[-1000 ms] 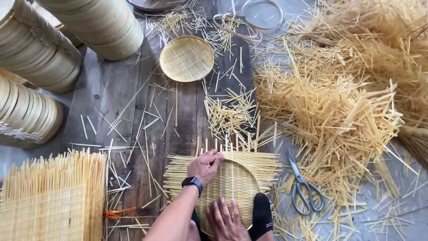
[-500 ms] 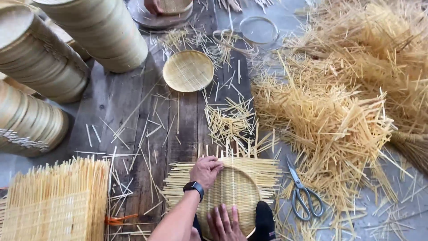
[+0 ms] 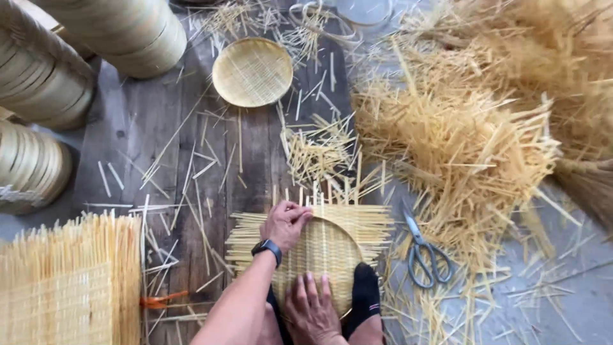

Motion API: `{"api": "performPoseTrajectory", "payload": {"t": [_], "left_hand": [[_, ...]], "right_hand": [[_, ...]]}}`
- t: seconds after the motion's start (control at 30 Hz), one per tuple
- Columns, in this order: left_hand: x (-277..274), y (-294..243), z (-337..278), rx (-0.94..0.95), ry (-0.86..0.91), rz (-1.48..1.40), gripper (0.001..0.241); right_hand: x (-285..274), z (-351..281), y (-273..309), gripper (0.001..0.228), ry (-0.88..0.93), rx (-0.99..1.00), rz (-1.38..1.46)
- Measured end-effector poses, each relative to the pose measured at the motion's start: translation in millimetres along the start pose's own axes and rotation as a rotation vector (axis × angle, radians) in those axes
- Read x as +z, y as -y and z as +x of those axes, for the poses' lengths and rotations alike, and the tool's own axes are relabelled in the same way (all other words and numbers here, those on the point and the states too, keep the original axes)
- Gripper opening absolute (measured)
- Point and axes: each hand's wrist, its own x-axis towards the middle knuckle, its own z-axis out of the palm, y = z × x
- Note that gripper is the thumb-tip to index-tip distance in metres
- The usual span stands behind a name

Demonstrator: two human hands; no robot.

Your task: The person weaves bamboo strips into a flat mat, then uses a wooden mold and a bamboo hoop to shape and trim it into a circular steamer base with scissors.

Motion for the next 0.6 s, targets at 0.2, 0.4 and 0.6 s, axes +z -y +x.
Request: {"api": "performPoseTrajectory", "payload": {"t": [0.2,0.4,0.6], "left_hand": [[6,14,26,0.197,-0.081,-0.013,0.028],[1,3,21,0.465,-0.212,0.225,0.027],[-3,-9,34,0.338,-0.057,0.191,0.041]], "right_hand": [[72,10,-51,0.023,-0.025,-0.102,0.049],[-2,117,-151,0.023,-0.087,0.196,0.225],[26,124,-168,0.014,0.087,0.501,0.49]]}}
